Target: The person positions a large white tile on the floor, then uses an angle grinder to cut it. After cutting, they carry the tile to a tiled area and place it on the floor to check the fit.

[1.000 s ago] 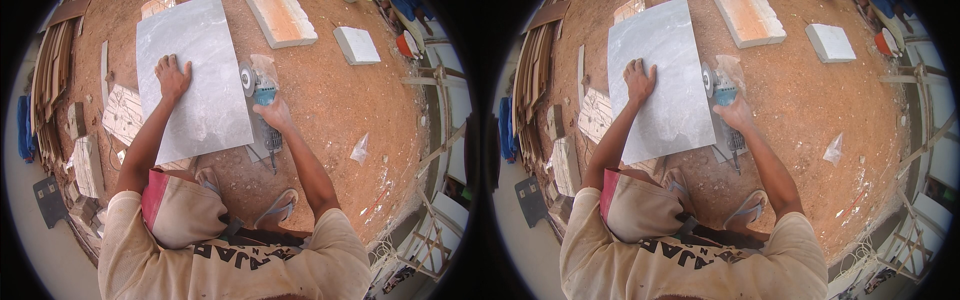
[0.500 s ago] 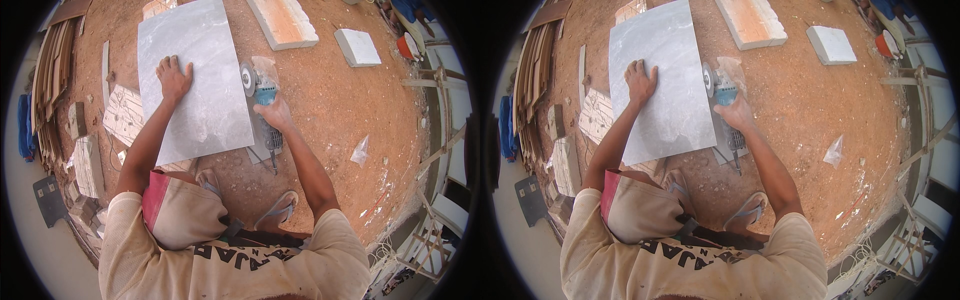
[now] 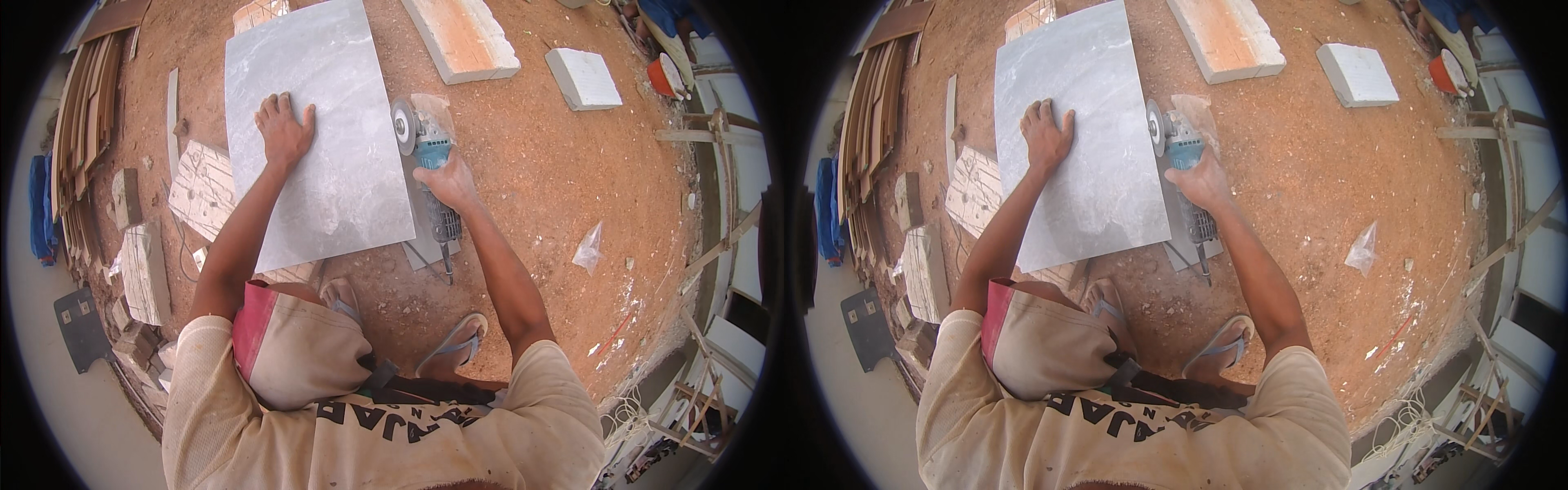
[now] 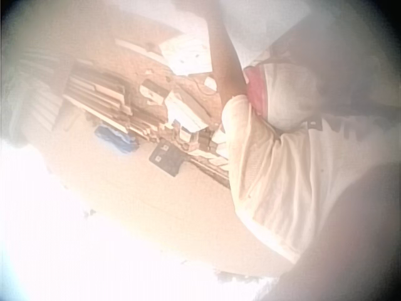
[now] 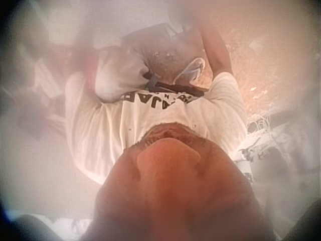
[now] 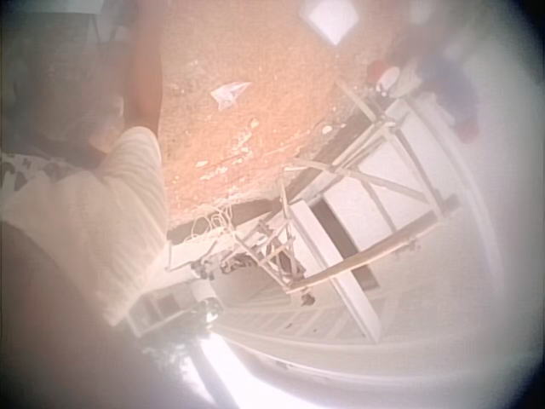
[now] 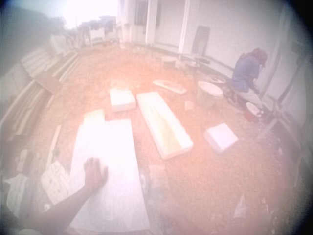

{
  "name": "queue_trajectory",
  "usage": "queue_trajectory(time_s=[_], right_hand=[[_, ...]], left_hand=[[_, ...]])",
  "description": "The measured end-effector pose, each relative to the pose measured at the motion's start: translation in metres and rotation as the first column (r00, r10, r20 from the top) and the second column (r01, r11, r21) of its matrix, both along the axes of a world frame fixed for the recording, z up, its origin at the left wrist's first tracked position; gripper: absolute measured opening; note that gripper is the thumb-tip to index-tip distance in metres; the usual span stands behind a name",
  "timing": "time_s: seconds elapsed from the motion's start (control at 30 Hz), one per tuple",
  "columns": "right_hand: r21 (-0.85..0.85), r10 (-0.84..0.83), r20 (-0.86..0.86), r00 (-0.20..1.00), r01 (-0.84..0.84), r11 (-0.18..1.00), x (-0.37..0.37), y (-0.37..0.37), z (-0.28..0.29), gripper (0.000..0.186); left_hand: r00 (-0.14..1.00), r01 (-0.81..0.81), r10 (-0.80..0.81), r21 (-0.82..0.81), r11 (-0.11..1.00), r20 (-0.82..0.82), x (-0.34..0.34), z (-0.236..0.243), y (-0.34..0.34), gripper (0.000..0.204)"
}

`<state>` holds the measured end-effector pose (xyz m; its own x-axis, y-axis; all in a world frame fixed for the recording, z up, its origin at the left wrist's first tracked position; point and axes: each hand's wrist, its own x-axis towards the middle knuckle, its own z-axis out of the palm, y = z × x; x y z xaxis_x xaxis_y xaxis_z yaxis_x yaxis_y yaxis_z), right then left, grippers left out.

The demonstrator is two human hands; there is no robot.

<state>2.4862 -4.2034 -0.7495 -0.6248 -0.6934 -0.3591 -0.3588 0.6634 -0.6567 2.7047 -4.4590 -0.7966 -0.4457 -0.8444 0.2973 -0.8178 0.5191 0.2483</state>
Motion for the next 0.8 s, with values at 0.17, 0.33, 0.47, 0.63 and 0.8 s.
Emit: queue_trajectory(time_s=[0.17, 0.33, 0.47, 0.63, 0.8], right_hand=[[0.027, -0.003, -0.023, 1.0, 0.003, 1.0, 0.001, -0.002, 0.0, 0.086], [-0.004, 0.013, -0.026, 1.0, -0.013, 1.0, -0.002, -0.001, -0.01, 0.087], [0.0, 0.016, -0.018, 1.0, -0.016, 1.0, -0.002, -0.002, -0.011, 0.087], [-0.01, 0.017, -0.016, 1.0, -0.018, 1.0, -0.002, -0.003, -0.007, 0.089], [0.042, 0.03, 0.047, 0.998, -0.032, 0.999, -0.004, -0.008, 0.004, 0.103]], left_hand=[[1.0, 0.001, -0.001, -0.003, 1.0, -0.003, 0.001, -0.001, -0.001, 0.067], [1.0, -0.001, 0.001, -0.006, 1.0, -0.006, 0.0, 0.0, 0.0, 0.067], [1.0, 0.009, -0.009, -0.002, 1.0, -0.02, 0.0, 0.001, 0.0, 0.066], [1.0, 0.016, -0.016, -0.013, 1.0, -0.017, 0.001, 0.001, 0.0, 0.066], [1.0, 0.009, -0.009, -0.017, 1.0, -0.008, 0.001, 0.0, 0.0, 0.066]])
